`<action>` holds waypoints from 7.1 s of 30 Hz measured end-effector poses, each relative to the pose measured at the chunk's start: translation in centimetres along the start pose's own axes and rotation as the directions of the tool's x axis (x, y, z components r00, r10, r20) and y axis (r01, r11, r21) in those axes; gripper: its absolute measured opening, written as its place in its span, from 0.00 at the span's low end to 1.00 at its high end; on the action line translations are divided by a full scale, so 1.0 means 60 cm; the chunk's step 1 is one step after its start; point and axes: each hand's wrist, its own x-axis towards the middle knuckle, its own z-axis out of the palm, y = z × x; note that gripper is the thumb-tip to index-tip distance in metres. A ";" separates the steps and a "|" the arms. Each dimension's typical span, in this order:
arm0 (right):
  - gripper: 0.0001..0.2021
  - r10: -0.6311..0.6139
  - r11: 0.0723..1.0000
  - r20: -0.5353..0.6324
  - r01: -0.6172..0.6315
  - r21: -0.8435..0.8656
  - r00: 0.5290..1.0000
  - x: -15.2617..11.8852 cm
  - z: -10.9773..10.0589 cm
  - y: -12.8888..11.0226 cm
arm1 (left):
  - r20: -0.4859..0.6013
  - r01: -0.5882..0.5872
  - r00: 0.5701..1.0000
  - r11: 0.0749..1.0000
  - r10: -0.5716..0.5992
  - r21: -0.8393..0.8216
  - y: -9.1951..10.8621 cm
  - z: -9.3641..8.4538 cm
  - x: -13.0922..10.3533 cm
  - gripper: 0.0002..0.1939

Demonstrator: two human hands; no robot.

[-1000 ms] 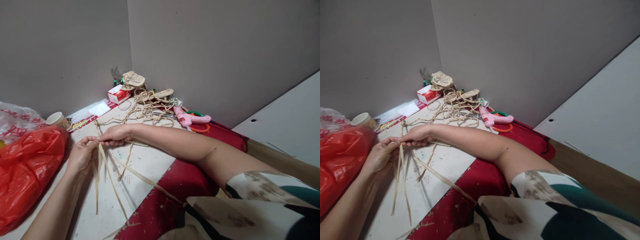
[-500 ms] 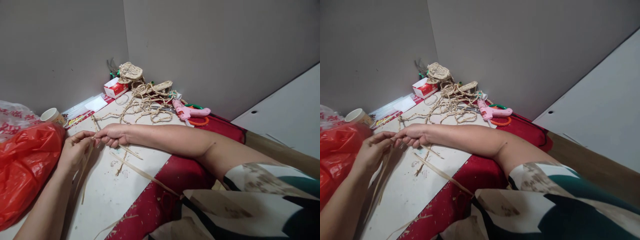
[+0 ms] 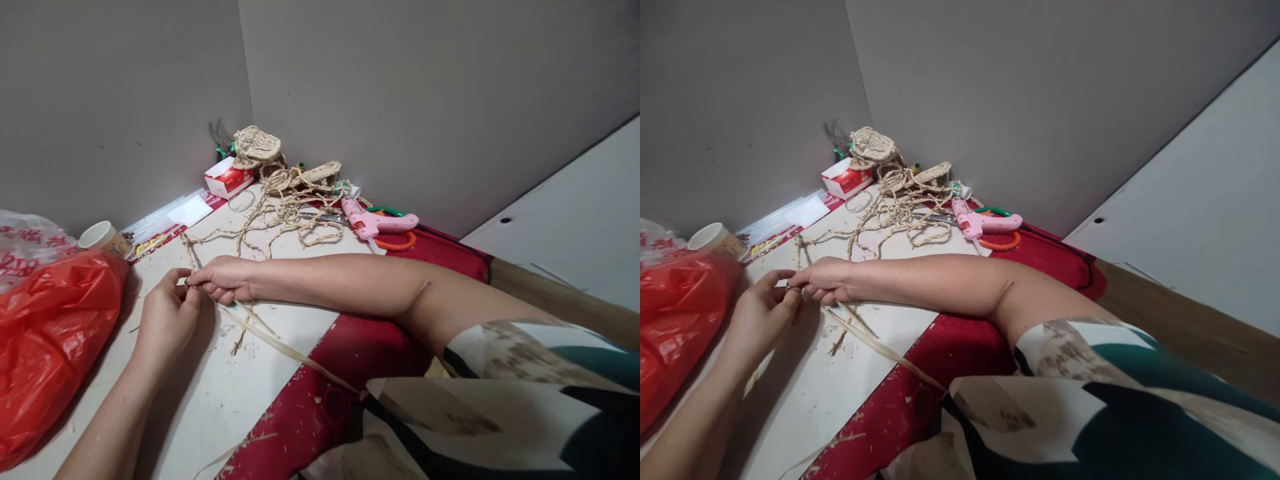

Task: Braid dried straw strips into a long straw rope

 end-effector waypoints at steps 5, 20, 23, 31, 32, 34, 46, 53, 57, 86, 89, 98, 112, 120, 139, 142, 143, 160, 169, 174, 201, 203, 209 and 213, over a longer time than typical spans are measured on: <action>0.11 0.010 1.000 0.012 -0.010 0.007 1.000 -0.003 -0.007 -0.009 | 0.091 0.041 0.995 0.999 -0.038 -0.030 0.005 -0.019 0.001 0.27; 0.07 0.126 0.968 0.197 -0.077 -0.237 0.972 0.000 -0.035 -0.028 | 0.313 0.288 0.942 0.777 -0.124 -0.560 -0.035 -0.004 0.033 0.11; 0.07 0.117 0.939 0.187 -0.047 -0.340 0.975 -0.004 -0.038 -0.032 | 0.306 0.264 0.946 0.811 -0.111 -0.522 -0.044 -0.009 0.035 0.11; 0.07 -0.007 0.776 0.135 0.090 -0.624 0.991 -0.007 -0.042 -0.027 | 0.329 0.332 0.928 0.781 -0.172 -0.530 -0.033 -0.005 0.031 0.13; 0.06 -0.028 0.730 0.116 0.100 -0.676 0.993 -0.009 -0.041 -0.028 | 0.351 0.357 0.919 0.761 -0.182 -0.542 -0.031 -0.004 0.030 0.14; 0.07 -0.085 0.612 0.091 0.124 -0.781 0.992 -0.013 -0.038 -0.029 | 0.393 0.393 0.901 0.729 -0.183 -0.561 -0.029 -0.001 0.030 0.16; 0.06 -0.238 0.141 0.102 0.138 -0.980 0.966 -0.043 -0.024 -0.063 | 0.344 0.362 0.922 0.714 -0.180 -0.599 -0.042 0.016 0.029 0.14; 0.10 -0.219 0.348 0.059 0.135 -0.928 0.974 -0.045 0.001 -0.039 | 0.360 0.395 0.914 0.625 -0.189 -0.674 -0.028 0.016 0.025 0.13; 0.11 -0.301 0.207 0.049 0.116 -0.971 0.952 -0.045 0.014 -0.015 | 0.412 0.442 0.893 0.531 -0.181 -0.723 -0.023 0.013 0.023 0.15; 0.17 -0.060 0.682 0.055 0.081 -0.727 0.997 -0.016 -0.034 -0.033 | 0.417 0.346 0.908 0.621 -0.034 -0.703 -0.028 -0.003 0.024 0.13; 0.16 0.050 0.800 0.072 0.004 -0.600 0.996 -0.009 -0.039 -0.034 | 0.325 0.249 0.945 0.729 -0.038 -0.638 -0.029 -0.001 0.023 0.13; 0.09 -0.071 0.957 -0.137 0.029 -0.289 0.988 -0.011 0.002 -0.003 | 0.370 0.128 0.929 0.922 0.018 -0.365 -0.012 -0.029 0.008 0.11; 0.09 0.040 0.998 -0.036 -0.042 -0.046 0.999 -0.012 0.001 -0.001 | 0.448 0.177 0.893 0.952 -0.048 -0.250 0.003 -0.041 0.004 0.16; 0.07 0.161 0.985 0.177 -0.148 -0.084 0.971 -0.006 -0.022 -0.016 | 0.190 0.184 0.977 0.853 -0.102 -0.488 -0.030 -0.004 0.024 0.10; 0.07 -0.156 0.333 0.108 0.155 -0.930 0.982 -0.026 -0.034 -0.036 | 0.484 0.426 0.866 0.688 -0.122 -0.588 -0.030 0.001 0.023 0.15; 0.08 -0.203 0.163 0.145 0.179 -0.970 0.968 -0.033 -0.033 -0.050 | 0.454 0.409 0.881 0.693 -0.131 -0.593 -0.035 0.002 0.024 0.15; 0.09 -0.206 0.141 0.145 0.176 -0.974 0.968 -0.035 -0.032 -0.054 | 0.443 0.400 0.887 0.698 -0.131 -0.594 -0.036 0.002 0.025 0.14; 0.14 -0.025 -0.193 0.220 0.211 -0.958 0.975 -0.096 0.042 -0.030 | 0.440 0.416 0.893 0.557 -0.098 -0.719 -0.028 0.007 0.017 0.16; 0.16 -0.464 0.318 0.025 0.193 -0.928 0.885 -0.072 -0.010 -0.075 | 0.478 0.428 0.878 0.513 -0.040 -0.744 -0.033 -0.015 0.024 0.14; 0.19 0.020 0.833 0.065 0.019 -0.553 0.998 -0.025 -0.017 -0.031 | 0.469 0.399 0.883 0.557 -0.019 -0.728 -0.038 -0.012 0.025 0.13; 0.09 0.089 0.987 -0.025 -0.091 -0.129 0.996 -0.013 -0.002 0.003 | 0.236 -0.039 0.971 0.999 0.034 0.020 0.023 -0.027 -0.032 0.09; 0.06 0.120 0.988 0.049 -0.114 -0.102 0.992 -0.012 -0.007 -0.002 | 0.375 0.022 0.927 0.999 -0.005 -0.042 0.013 -0.050 -0.020 0.13; 0.06 0.150 0.988 0.143 -0.142 -0.063 0.978 -0.015 -0.015 -0.015 | 0.255 0.266 0.953 0.847 -0.161 -0.459 -0.024 -0.046 0.023 0.14; 0.06 0.134 0.970 0.171 -0.093 -0.226 0.976 -0.013 -0.026 -0.017 | 0.499 0.459 0.855 0.649 -0.139 -0.606 -0.024 -0.013 0.024 0.13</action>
